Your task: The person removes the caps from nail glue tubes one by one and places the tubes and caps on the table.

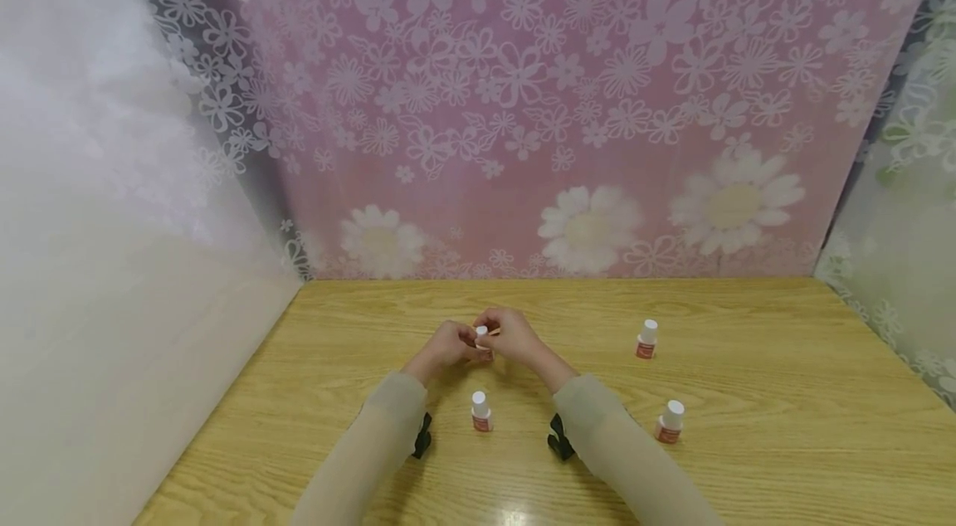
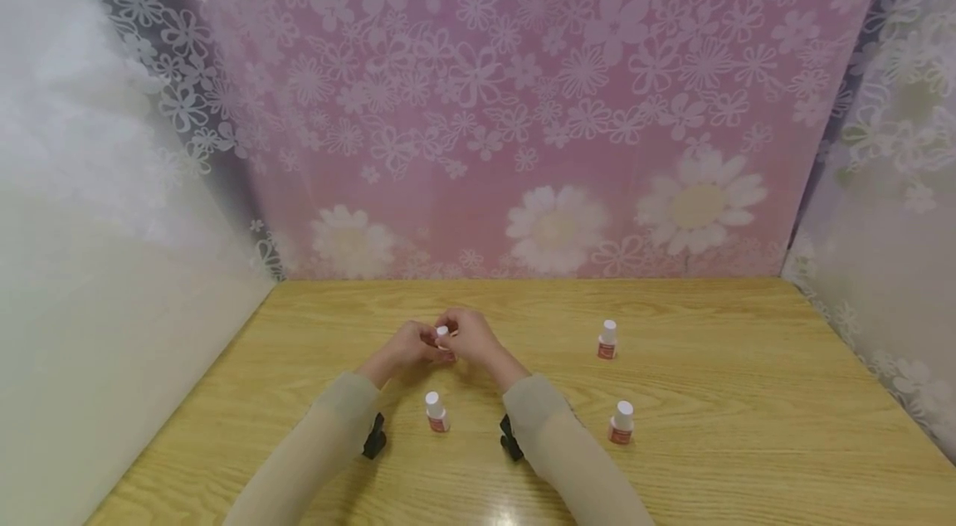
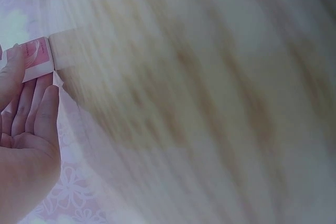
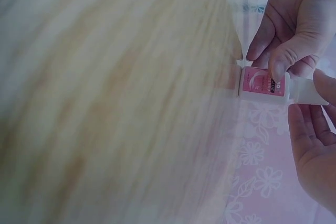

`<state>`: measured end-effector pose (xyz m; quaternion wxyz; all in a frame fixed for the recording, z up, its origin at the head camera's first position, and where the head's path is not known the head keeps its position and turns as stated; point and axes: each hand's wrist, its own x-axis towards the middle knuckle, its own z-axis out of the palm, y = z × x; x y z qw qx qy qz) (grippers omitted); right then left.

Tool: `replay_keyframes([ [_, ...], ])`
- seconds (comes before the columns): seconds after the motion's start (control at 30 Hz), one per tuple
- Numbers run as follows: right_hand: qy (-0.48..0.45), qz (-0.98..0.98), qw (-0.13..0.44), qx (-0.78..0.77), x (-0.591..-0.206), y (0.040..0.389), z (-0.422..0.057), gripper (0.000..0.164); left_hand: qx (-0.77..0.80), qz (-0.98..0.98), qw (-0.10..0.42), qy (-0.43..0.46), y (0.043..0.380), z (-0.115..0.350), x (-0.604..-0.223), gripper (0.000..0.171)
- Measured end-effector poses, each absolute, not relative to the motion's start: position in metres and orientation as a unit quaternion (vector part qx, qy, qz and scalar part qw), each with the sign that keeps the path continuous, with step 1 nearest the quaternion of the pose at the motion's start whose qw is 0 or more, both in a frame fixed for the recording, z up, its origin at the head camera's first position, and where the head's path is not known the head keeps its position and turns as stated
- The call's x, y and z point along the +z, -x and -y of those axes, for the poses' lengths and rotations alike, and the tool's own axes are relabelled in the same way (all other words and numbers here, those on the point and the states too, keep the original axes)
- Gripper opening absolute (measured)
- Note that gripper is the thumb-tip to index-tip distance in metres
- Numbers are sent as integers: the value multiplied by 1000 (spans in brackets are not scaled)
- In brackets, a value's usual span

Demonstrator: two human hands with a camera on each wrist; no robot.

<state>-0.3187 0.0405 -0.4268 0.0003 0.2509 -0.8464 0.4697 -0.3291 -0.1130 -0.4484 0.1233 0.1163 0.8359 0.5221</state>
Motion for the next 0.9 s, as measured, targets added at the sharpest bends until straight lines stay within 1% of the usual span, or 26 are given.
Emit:
replay_keyframes([
  [0.17, -251, 850, 5, 463, -426, 318, -40, 13, 522, -835, 124, -125, 320, 112, -436, 12],
  [0.33, -249, 847, 1, 470, -424, 316, -40, 13, 519, -836, 123, -129, 310, 110, -424, 15],
  [0.57, -253, 846, 4, 469, -422, 315, -39, 15, 516, -839, 123, -123, 332, 113, -449, 16],
  [0.6, -256, 846, 5, 467, -422, 315, -39, 16, 515, -837, 115, -144, 341, 116, -461, 16],
  [0.7, -259, 844, 7, 469, -423, 316, -39, 17, 509, -841, 115, -144, 345, 117, -463, 16],
  [0.8, -258, 841, 4, 475, -423, 316, -39, 19, 512, -840, 116, -137, 339, 116, -458, 15],
  [0.83, -257, 840, 2, 477, -424, 316, -39, 20, 509, -844, 123, -118, 330, 114, -446, 13],
  [0.9, -257, 839, 1, 480, -424, 316, -39, 22, 512, -842, 121, -123, 322, 112, -437, 10],
])
